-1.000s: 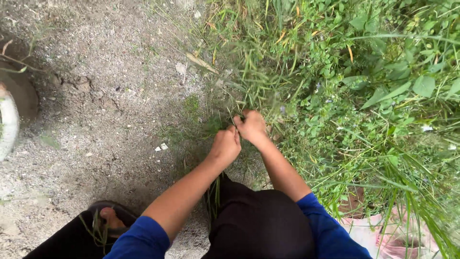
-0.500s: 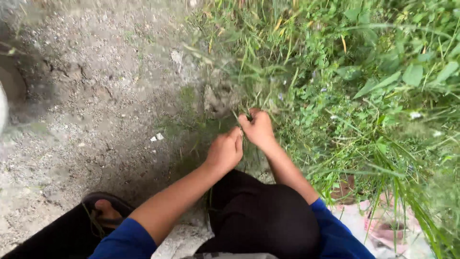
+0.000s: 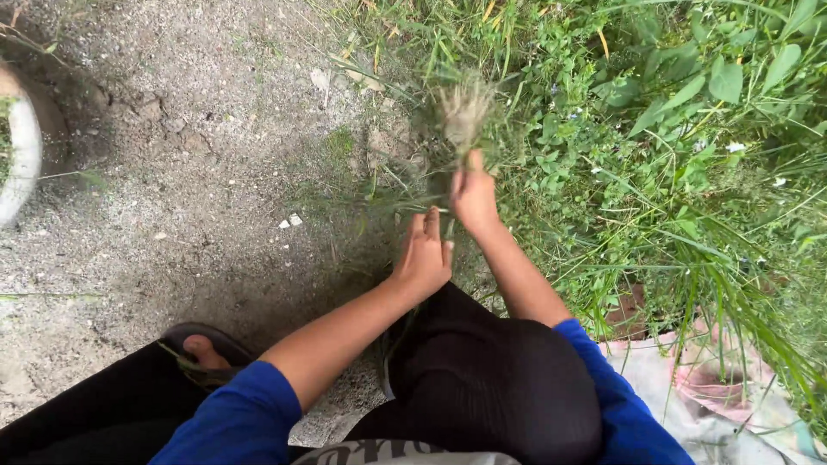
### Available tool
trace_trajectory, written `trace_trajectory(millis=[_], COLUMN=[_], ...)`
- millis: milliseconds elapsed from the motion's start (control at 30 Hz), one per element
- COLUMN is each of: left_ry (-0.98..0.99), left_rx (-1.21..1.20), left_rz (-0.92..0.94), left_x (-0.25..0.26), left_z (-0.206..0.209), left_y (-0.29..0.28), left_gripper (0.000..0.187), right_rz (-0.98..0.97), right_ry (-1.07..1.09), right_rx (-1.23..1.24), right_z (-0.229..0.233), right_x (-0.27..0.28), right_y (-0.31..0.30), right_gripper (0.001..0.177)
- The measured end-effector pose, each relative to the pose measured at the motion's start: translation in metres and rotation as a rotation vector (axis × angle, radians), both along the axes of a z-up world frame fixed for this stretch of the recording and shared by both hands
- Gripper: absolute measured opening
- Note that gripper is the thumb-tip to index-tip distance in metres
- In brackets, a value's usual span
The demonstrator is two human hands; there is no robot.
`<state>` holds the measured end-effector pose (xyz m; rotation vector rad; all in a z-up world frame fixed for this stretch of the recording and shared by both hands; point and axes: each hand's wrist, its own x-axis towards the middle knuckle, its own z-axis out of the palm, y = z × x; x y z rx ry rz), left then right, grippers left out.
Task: Pulling weeds from the ground and placing them into a bucket
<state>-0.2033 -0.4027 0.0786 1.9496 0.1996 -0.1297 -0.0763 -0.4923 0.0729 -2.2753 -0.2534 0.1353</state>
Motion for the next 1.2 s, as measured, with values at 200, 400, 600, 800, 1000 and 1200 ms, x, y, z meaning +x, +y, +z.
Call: trace_trajectory(millis=[200,400,600,800,1000,1200], left_ry=[0.116,0.128,0.123,0.039,0.051,0.064], left_rx=[0.126,0.094,0.056,0.108,0.045,0.109], left_rz=[-0.142,-0.116,-0.099,-0.031,-0.01,0.005], left_x=[-0.02,-0.021,-0.022,-0.017,-0.015,-0.019], left_z=[-0.035,-0.031,-0.03,-0.042,-0.032,-0.041], left_y=[0.003,0.01,0.021,0.024,0.029,0.025], left_gripper=[0.056,0.051,0.048,0.042,0.043,0.041], right_rz=[0.102,0.06,0.167,0.156,0.143,0.111], right_ry=[-0.115,0.276,0.295,0.299,0.053,-0.125], right_rx=[-0.455,-0.632,-0.554,-0.672,-0.513,-0.318], right_z=[-0.047,-0.045,-0.068,-0.071,-0.032,-0.031], right_x=[-0.005,-0.001,0.0,-0.009,-0.017,-0.026], right_y=[-0.03,-0.029,-0.034,-0.027,-0.014,-0.011], right_gripper=[0.038,0.029,0.038,0.04,0.029,0.034])
